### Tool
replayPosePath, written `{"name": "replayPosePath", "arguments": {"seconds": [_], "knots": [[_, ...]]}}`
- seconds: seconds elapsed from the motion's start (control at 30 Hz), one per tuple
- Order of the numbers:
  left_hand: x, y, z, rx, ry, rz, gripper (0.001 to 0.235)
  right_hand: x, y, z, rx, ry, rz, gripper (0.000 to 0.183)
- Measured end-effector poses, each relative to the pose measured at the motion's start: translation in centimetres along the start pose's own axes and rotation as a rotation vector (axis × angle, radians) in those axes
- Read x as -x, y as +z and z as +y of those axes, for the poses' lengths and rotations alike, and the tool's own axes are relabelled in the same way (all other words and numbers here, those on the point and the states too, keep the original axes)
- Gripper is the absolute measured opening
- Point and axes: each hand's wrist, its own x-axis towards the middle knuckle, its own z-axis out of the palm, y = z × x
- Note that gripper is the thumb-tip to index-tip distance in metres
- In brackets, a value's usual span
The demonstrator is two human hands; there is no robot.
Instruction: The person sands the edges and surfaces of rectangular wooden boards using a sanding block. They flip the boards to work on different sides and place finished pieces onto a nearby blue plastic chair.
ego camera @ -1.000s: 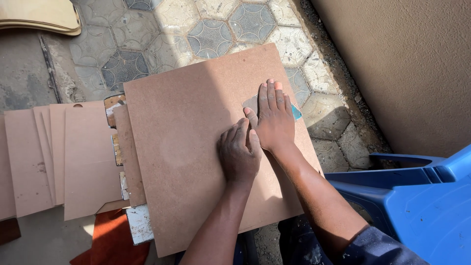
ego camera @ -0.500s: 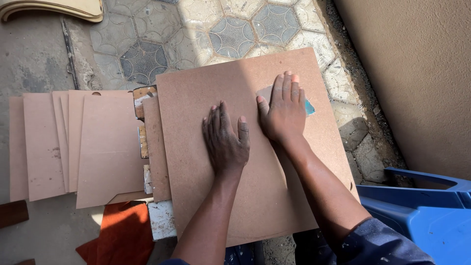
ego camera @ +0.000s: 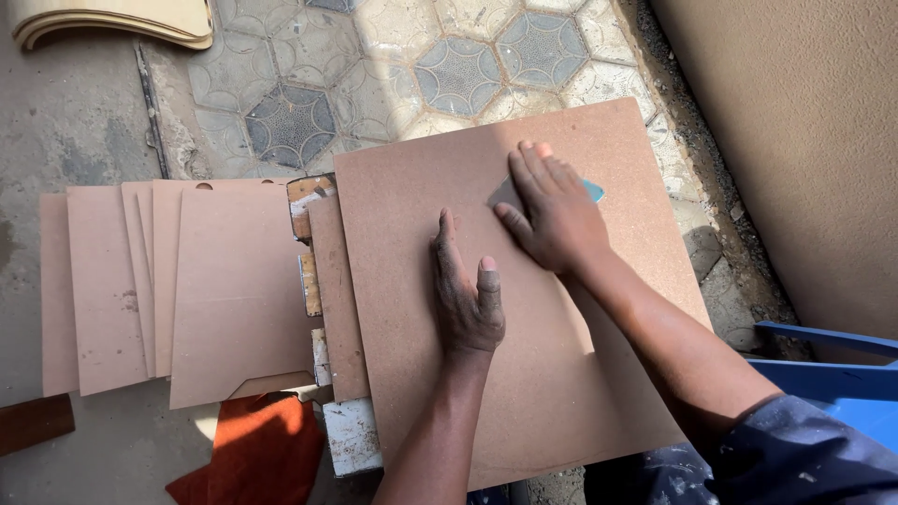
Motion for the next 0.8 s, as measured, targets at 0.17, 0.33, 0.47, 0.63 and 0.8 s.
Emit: {"name": "replayPosePath", "arguments": {"seconds": [0.17, 0.33, 0.47, 0.63, 0.8], "knots": [[0.0, 0.2, -0.3, -0.037, 0.038, 0.056, 0.075, -3.4, 2.4, -4.1, 0.075, 0.19, -0.012, 0.08], [-0.1, -2.8, -1.8, -0.184, 0.083, 0.129, 0.058, 3.9, 0.9, -3.8, 0.043, -0.003, -0.077, 0.079], [0.4, -5.1, -1.0, -0.941, -0.171, 0.215, 0.084, 4.0, 0.7, 2.9, 0.097, 0.38, -0.017, 0.083], [0.4, -5.6, -1.3, -0.933, -0.258, 0.157, 0.085, 5.6, 0.0, -8.8, -0.023, 0.23, -0.106, 0.081], [0.6, -5.4, -0.5, -0.941, -0.242, 0.161, 0.077, 6.7, -0.6, 0.8, 0.055, 0.387, -0.031, 0.088]]}}
